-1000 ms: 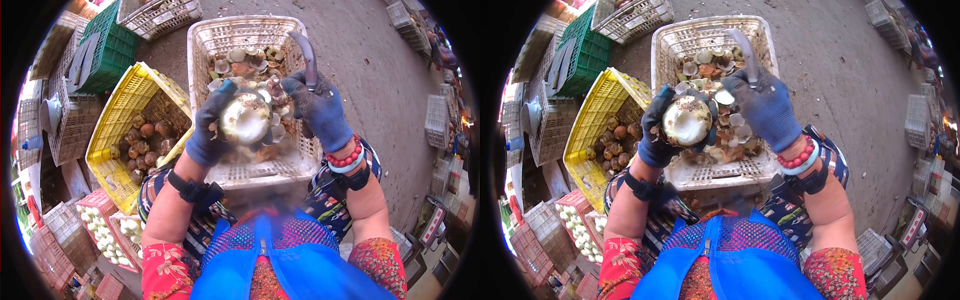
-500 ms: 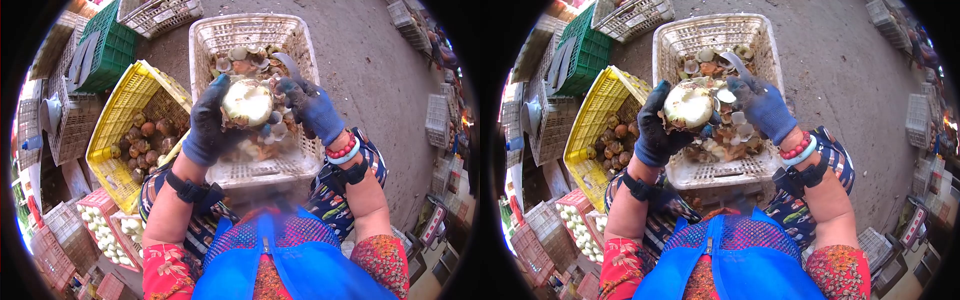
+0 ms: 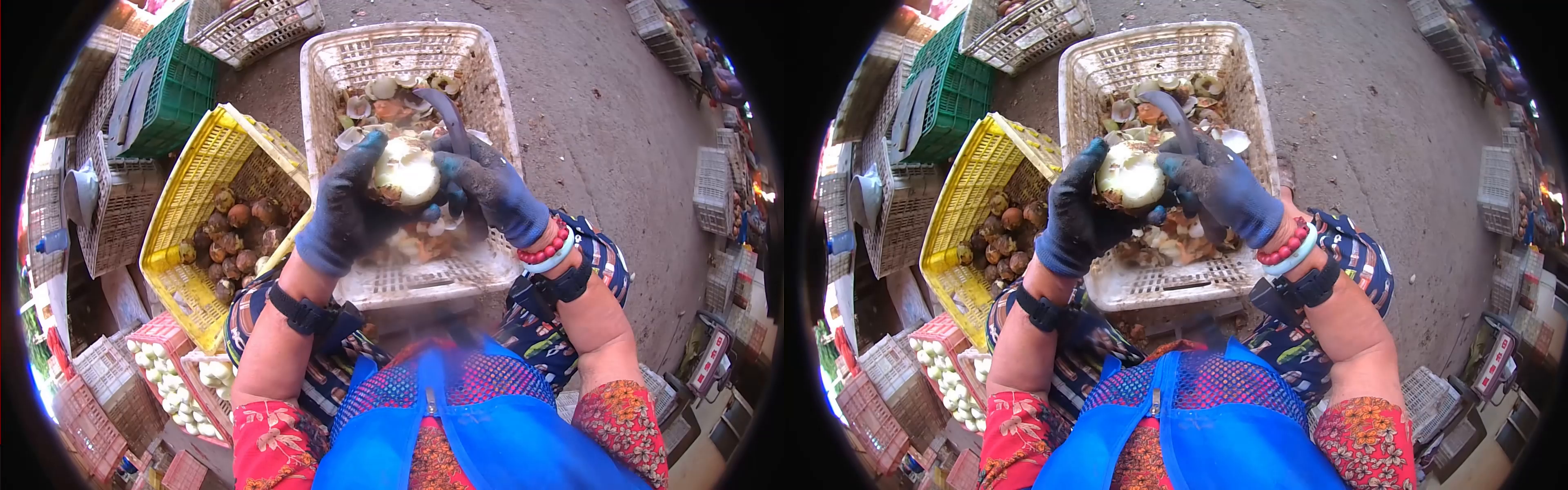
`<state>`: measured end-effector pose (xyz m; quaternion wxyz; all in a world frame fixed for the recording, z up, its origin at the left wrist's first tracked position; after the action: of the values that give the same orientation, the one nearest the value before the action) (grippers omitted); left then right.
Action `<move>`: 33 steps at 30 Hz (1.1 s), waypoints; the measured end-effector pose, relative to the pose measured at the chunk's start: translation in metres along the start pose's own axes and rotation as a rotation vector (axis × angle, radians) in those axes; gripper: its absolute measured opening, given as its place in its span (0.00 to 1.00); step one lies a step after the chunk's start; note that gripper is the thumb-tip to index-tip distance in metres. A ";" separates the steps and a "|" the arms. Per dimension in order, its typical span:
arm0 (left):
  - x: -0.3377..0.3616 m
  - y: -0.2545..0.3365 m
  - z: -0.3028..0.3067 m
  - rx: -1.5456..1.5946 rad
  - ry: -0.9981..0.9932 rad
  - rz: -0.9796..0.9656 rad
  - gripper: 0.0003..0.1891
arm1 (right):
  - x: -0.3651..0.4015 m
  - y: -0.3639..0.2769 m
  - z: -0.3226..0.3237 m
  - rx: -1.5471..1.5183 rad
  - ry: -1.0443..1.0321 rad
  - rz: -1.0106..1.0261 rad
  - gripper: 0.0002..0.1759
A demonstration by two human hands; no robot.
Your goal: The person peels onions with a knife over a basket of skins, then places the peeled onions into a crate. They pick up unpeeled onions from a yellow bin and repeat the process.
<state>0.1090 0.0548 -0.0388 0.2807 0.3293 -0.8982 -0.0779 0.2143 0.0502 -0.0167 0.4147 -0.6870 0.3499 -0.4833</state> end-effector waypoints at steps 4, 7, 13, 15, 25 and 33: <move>-0.003 0.010 0.010 -0.407 0.015 -0.145 0.18 | 0.000 0.013 0.007 -0.049 0.022 -0.078 0.31; -0.008 0.007 0.014 -0.237 -0.033 -0.099 0.18 | 0.000 0.007 0.009 0.023 0.050 -0.022 0.26; -0.006 0.028 0.016 -0.230 -0.061 -0.229 0.24 | 0.003 0.025 0.045 0.711 0.392 0.125 0.19; -0.002 0.043 0.010 -0.246 -0.004 -0.226 0.34 | -0.001 0.027 0.059 0.958 0.409 0.087 0.15; -0.013 0.008 0.003 -0.193 -0.050 -0.010 0.22 | -0.011 0.060 0.007 -0.351 0.127 -0.245 0.28; -0.013 0.032 0.033 -0.598 0.229 -0.088 0.22 | -0.013 0.032 0.022 -0.393 0.227 0.035 0.22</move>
<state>0.0813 0.0861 -0.0620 0.4605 0.2774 -0.7829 -0.3130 0.2290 0.0539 -0.0547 0.2392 -0.6897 0.4935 -0.4727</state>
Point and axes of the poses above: each hand's wrist, its own x-axis away from the middle knuckle, its own z-axis out of the back of the hand, y = z × x, the point moved 10 cm from there along -x, towards the middle knuckle, and after that the axes turned 1 degree about y, right-handed, at the moved point
